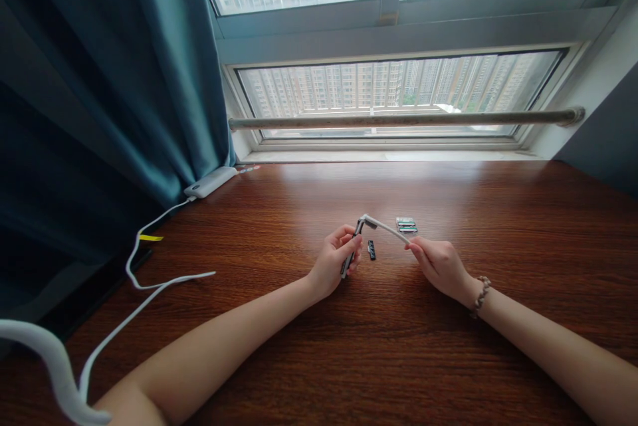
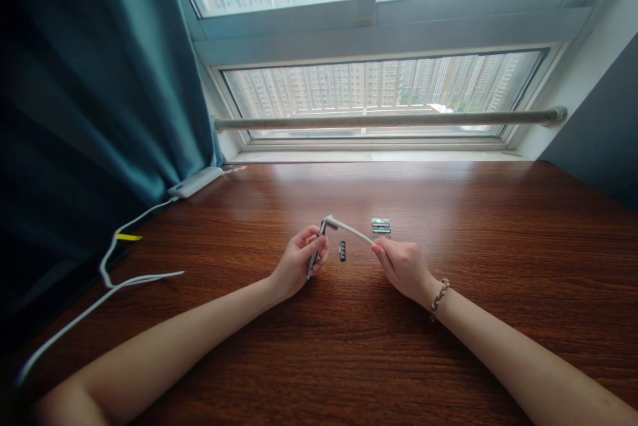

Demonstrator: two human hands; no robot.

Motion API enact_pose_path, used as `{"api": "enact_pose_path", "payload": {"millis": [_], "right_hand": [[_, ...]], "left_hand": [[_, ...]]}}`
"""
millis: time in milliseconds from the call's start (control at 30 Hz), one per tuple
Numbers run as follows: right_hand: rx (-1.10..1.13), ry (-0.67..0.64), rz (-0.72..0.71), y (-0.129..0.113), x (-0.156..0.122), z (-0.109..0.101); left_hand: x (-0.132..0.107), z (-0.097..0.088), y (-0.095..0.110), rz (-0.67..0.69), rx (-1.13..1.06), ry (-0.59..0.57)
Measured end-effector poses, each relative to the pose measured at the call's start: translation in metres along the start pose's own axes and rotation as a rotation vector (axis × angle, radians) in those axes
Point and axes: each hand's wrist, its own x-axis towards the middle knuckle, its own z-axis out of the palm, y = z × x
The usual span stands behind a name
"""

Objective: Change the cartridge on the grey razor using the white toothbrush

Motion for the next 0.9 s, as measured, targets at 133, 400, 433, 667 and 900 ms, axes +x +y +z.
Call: {"api": "enact_pose_path", "payload": {"millis": [133,400,433,667,900], "right_hand": [[-0.095,0.015,0.057,0.0001,-0.0002,0.0016],[-0.003,0.097,0.053,0.0011,-0.0015,0.0000],[-0.003,0.083,0.058,0.0011,-0.0007,0.0001],[-0.082,0.108,0.144,0.0030,0.0019,0.0015],[-0.031,0.116,0.041,0.0015,0.0000,-0.0009]], "left_hand": [[0.0006,-0.0006,0.0016,-0.015,-0.028,-0.021],[0.0003,0.0002,0.0011,-0.014,-0.037,-0.032],[-0.0001,0.0004,0.0011,-0.012,-0.024,-0.034],[-0.0024,0.0015,0.0042,0.044,0.116,-0.012],[0.0007,0.0001,0.0026,0.059,0.149,0.048]]}}
